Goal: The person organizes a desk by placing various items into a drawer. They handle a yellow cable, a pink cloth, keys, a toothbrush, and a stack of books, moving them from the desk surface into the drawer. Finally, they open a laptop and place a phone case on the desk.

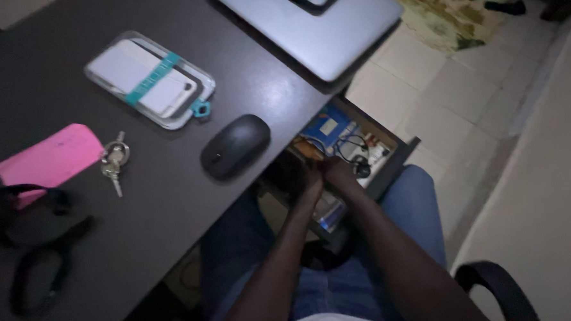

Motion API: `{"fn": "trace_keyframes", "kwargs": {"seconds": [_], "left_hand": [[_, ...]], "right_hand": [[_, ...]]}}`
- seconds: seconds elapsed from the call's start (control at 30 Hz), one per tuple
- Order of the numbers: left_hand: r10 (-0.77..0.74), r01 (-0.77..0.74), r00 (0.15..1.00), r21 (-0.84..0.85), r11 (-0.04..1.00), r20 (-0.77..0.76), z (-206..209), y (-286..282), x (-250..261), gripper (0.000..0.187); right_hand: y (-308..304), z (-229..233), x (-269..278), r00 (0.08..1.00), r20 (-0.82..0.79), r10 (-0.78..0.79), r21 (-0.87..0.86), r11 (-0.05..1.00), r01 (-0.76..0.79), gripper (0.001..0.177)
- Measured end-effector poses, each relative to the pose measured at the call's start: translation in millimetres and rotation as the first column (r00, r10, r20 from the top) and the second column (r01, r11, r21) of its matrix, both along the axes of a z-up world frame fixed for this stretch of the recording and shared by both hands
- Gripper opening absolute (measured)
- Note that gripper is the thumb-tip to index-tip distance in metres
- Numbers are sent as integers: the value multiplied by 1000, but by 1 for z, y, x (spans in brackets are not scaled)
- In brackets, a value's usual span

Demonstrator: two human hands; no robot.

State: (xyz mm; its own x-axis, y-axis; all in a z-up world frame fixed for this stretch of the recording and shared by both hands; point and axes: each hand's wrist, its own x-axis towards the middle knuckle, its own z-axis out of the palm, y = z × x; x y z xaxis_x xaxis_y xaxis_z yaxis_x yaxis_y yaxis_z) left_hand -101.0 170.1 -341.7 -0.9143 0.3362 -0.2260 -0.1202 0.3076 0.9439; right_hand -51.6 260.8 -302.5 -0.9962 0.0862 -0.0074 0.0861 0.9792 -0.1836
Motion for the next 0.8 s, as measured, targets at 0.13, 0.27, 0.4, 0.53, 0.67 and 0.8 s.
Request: {"fn": "trace_keyframes", "kwargs": {"seconds": [0.13, 0.27, 0.4, 0.53, 0.67, 0.8], "left_hand": [[-242, 179, 935, -246, 953, -258, -16, -1, -8, 37], [-491, 287, 805, -505, 814, -334, 13, -31, 11, 27], [-319, 298, 948, -313, 902, -14, 158, -106, 51, 25], [-122, 121, 992, 34, 992, 17, 331, -177, 96, 29], [129, -120, 912, 46, 992, -390, 409, -241, 100, 21], [321, -602, 640, -197, 773, -698, 432, -322, 85, 22]], "right_hand": [[-33, 43, 21, 960, 81, -266, 26, 964, 265, 27], [-68, 105, 41, 922, -119, -369, -534, 807, 254, 61], [-105, 170, 65, 745, -570, -347, -529, 849, -9, 89], [-148, 255, 72, 619, -645, -449, -625, 775, -89, 54], [-209, 320, 58, 608, -743, -281, -551, 772, -317, 22], [-261, 365, 19, 704, -689, 175, -413, 703, -579, 28]]}}
